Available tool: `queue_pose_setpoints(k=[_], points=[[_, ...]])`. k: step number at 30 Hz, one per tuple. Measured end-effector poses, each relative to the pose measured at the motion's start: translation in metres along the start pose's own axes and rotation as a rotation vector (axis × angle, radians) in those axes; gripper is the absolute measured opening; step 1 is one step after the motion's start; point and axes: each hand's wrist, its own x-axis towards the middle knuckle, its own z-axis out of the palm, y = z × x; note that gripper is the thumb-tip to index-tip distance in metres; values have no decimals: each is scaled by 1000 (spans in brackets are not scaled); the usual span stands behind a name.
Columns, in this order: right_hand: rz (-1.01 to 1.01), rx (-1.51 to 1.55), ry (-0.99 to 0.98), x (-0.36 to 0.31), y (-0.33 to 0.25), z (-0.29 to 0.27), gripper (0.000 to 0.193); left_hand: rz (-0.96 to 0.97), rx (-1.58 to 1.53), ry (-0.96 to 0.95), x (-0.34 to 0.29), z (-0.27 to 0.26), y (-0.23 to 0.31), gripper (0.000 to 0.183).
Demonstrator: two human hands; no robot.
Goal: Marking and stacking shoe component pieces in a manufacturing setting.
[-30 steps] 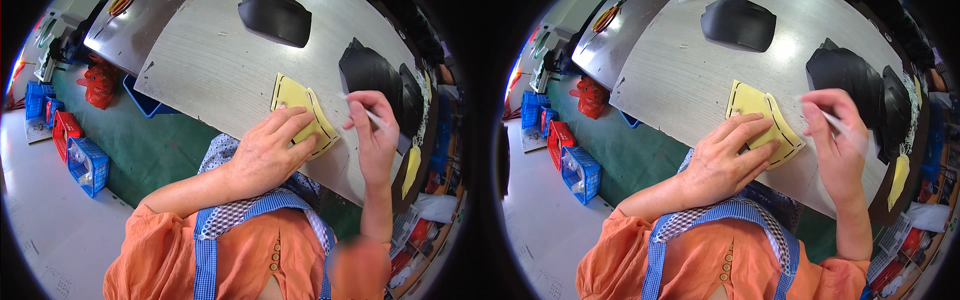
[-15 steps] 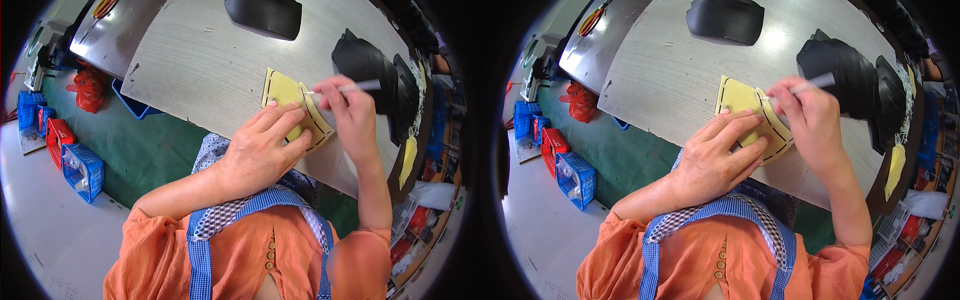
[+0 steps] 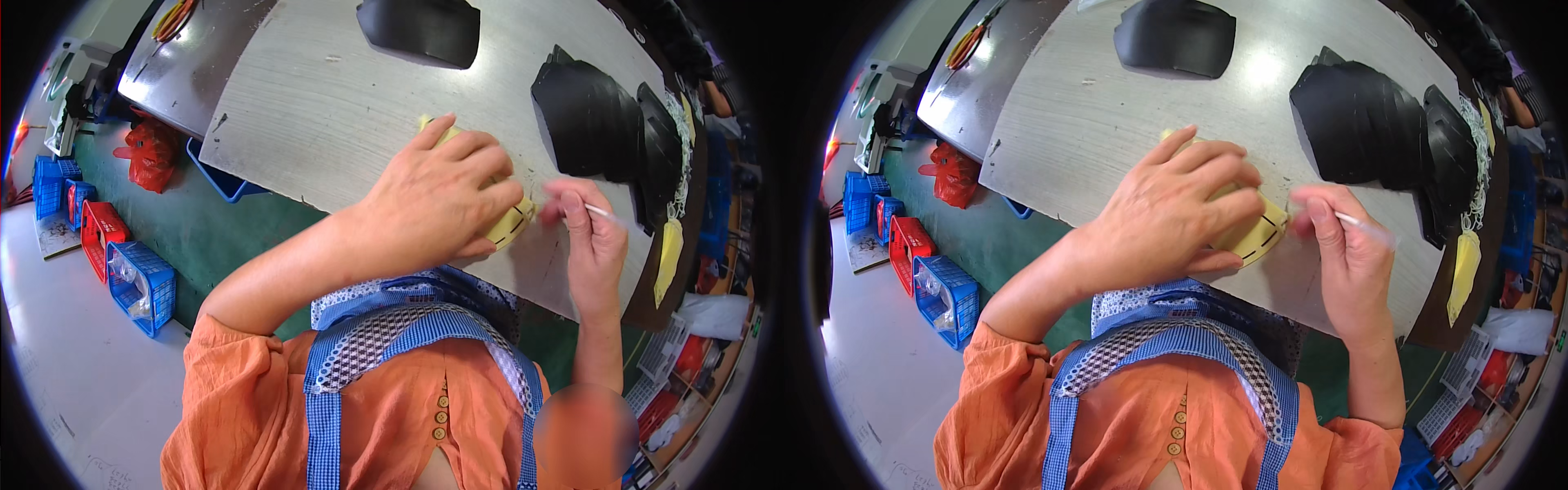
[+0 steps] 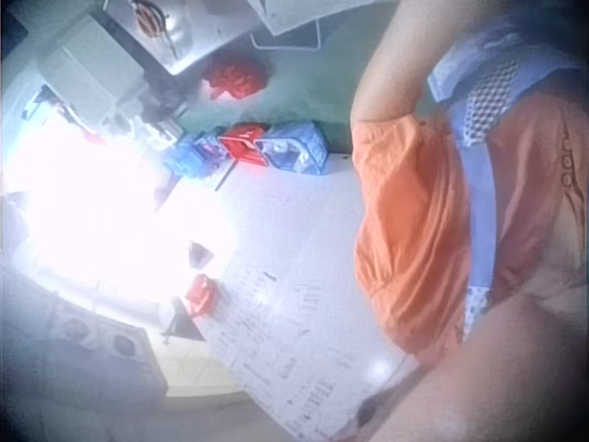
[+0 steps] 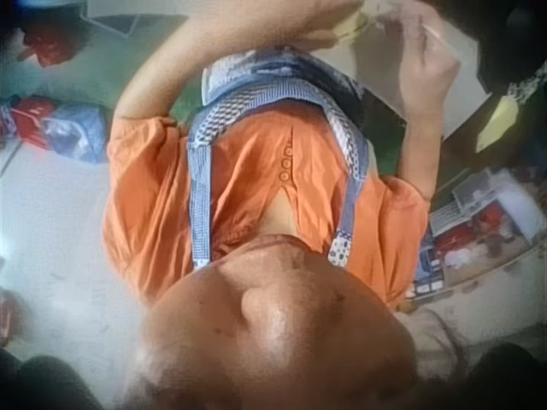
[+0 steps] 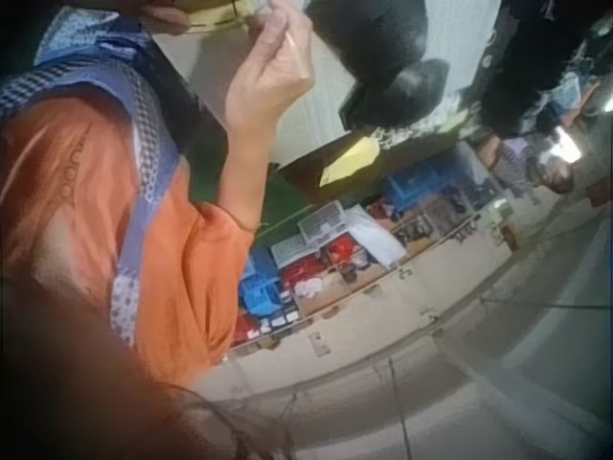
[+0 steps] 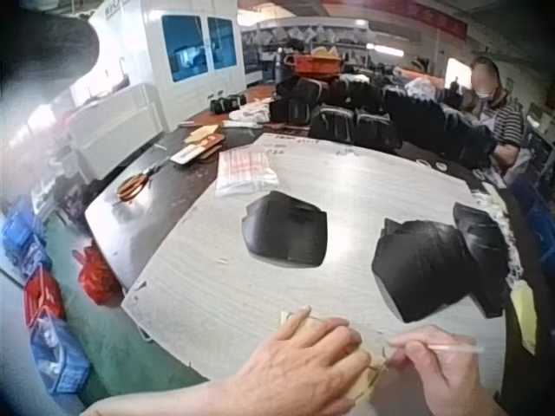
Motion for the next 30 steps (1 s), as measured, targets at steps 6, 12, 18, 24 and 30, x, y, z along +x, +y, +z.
queue_pose_setpoints(k=[6,12,18,24,30], points=[[-254,-247,142,15,-3,23,20,-88,-111,24,11,-12,-31,65],[-373,-643,555,34,28,-67,13,-224,232,135,-24,-30,-69,73],[30,143,364,-16,12,-37,13,-147,-6,-96,-61,-24,2,58],[52,168,203,-22,6,20,10,-74,-154,254,-45,14,23,36],[-304,-416,163,-7,2,27,14,-127,-129,204,-40,27,26,35]])
